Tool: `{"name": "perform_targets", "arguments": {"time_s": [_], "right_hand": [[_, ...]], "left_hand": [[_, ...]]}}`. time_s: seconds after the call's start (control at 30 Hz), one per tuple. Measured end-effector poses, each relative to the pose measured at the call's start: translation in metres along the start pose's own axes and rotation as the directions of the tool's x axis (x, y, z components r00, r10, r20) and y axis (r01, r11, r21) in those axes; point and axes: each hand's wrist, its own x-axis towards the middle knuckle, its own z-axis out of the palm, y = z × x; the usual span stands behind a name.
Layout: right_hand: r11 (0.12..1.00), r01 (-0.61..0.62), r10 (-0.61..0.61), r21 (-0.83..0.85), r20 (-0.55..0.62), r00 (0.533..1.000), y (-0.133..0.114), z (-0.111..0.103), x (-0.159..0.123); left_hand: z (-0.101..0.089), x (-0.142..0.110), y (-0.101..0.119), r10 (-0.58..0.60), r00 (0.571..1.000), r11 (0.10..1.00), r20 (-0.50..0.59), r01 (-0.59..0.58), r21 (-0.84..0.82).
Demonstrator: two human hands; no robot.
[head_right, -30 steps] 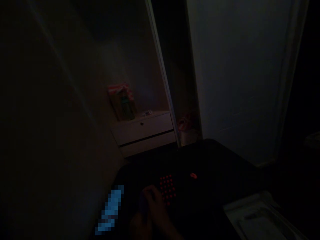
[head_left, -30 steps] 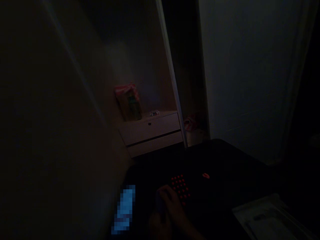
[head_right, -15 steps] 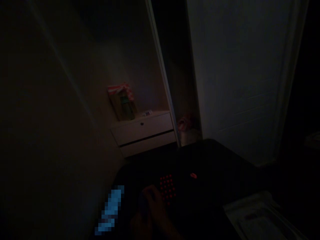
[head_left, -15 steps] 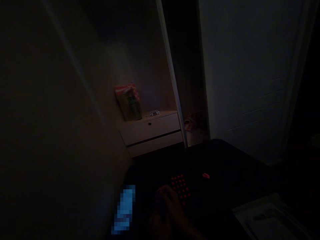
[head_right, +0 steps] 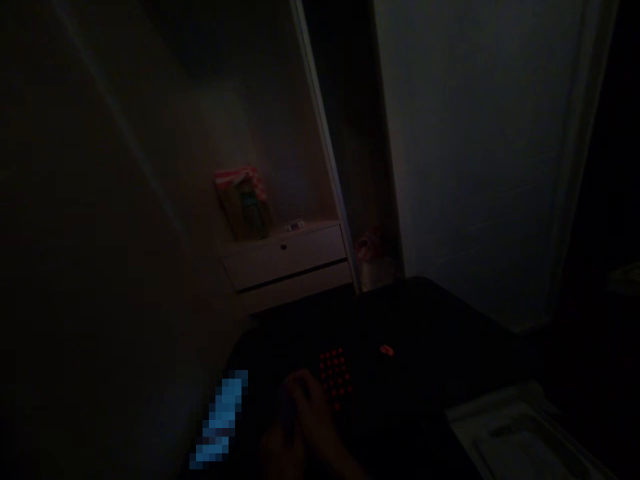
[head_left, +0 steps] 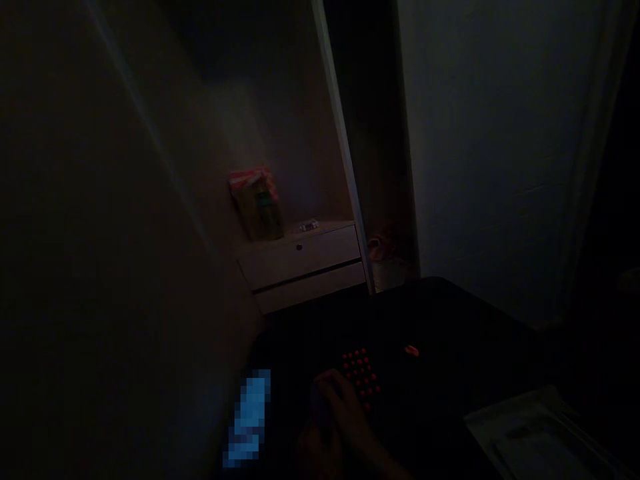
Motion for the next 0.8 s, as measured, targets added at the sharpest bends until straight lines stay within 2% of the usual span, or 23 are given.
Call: {"name": "perform_targets", "arguments": {"time_s": [0.17,0.37,0.8], "right_hand": [[1.000,-0.020,0.020,0.007,-0.003,1.000,-0.0032,0.0005,-0.0020],[0.999,-0.029,0.029,0.035,-0.002,1.000,-0.0071,0.0003,-0.0034],[1.000,-0.011,0.011,0.018,-0.015,1.000,-0.0044,0.0003,-0.0024]], "left_hand": [[0.0002,0.0002,-0.0058,0.004,1.000,1.000,-0.019,-0.005,-0.026],[-0.0036,-0.0005,0.0002,0.032,0.999,0.997,0.023,-0.030,-0.075],[-0.0039,0.0013,0.0032,0.009,1.000,0.998,-0.014,-0.010,-0.067]]}}
